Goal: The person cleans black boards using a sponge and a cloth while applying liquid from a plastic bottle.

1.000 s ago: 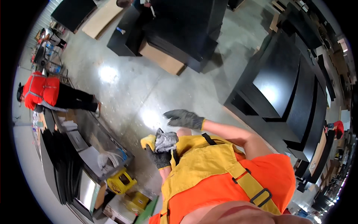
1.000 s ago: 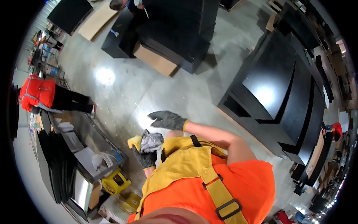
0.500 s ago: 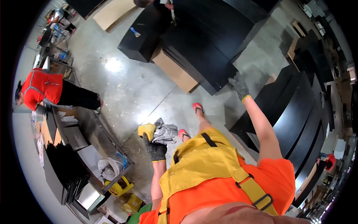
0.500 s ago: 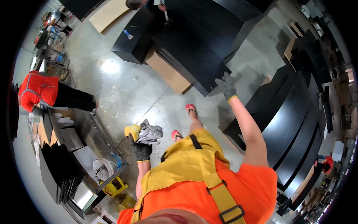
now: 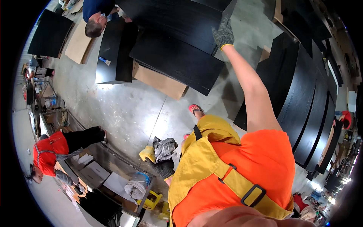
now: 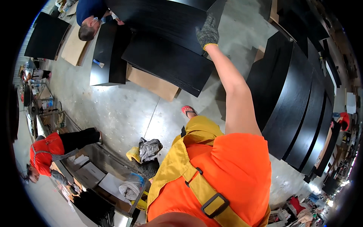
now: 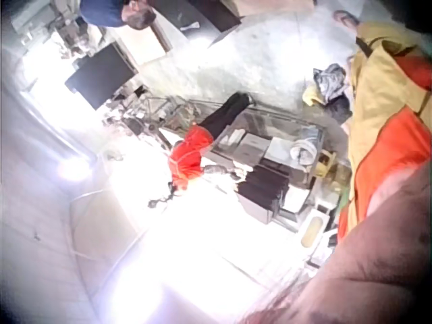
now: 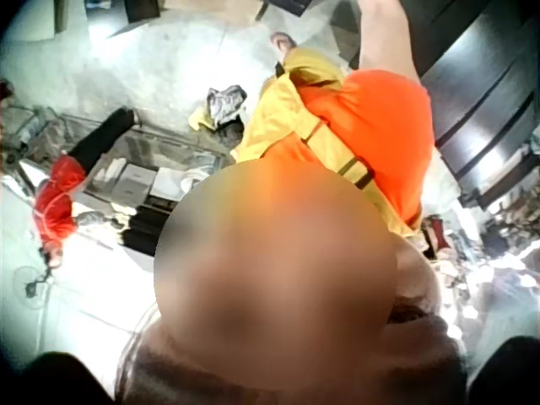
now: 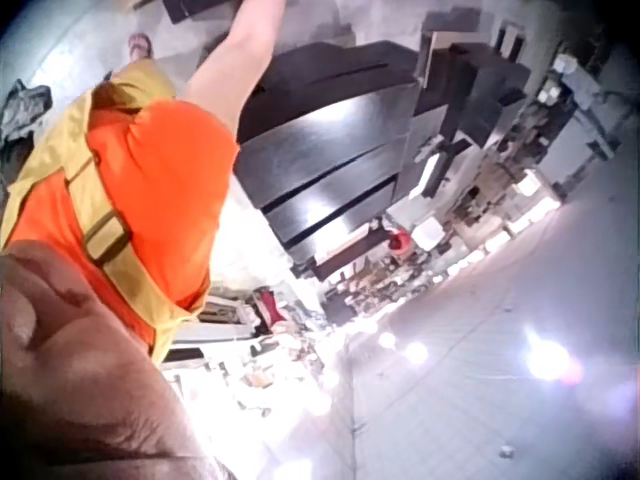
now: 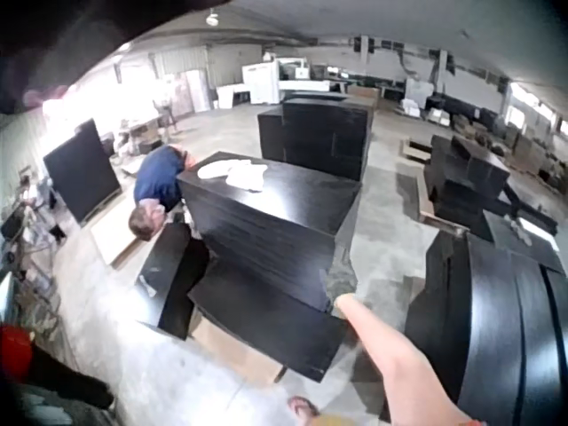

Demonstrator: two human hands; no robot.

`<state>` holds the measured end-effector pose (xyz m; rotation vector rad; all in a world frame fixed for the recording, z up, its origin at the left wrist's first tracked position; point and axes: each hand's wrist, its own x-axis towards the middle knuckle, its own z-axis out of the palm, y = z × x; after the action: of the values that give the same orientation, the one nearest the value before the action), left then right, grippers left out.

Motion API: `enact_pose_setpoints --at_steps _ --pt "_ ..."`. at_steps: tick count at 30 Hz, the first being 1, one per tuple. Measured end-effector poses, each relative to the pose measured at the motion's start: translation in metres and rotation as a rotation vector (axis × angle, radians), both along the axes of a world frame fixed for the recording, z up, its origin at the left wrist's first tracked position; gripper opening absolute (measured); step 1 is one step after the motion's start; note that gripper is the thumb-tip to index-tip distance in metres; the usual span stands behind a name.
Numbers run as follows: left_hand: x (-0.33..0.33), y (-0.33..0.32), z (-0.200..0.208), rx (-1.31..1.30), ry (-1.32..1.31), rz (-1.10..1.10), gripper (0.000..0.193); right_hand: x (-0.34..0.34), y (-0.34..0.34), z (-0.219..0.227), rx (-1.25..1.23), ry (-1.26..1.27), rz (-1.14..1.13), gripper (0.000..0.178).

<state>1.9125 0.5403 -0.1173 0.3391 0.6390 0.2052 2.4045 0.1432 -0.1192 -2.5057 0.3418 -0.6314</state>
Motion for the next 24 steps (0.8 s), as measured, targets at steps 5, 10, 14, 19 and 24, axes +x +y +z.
enact_pose_setpoints --at_steps 5,10,14,19,24 --pt "0.008 0.001 0.002 0.017 0.014 -0.036 0.069 0.0 -0.004 -0.016 -0.217 0.205 -0.038 0.097" --pt "0.009 0.002 0.008 0.038 0.026 -0.06 0.069 -0.03 -0.003 -0.074 -0.277 0.621 0.106 0.066" --pt "0.013 0.005 0.015 0.05 0.026 -0.111 0.069 -0.143 0.027 -0.159 0.114 0.667 0.212 0.055" --pt "0.002 0.0 0.015 0.019 0.084 -0.059 0.068 -0.316 0.122 -0.231 0.122 1.147 0.417 0.053" --pt "0.012 0.0 0.021 0.064 0.04 -0.175 0.068 -0.26 0.112 -0.251 0.389 0.613 0.624 0.037"
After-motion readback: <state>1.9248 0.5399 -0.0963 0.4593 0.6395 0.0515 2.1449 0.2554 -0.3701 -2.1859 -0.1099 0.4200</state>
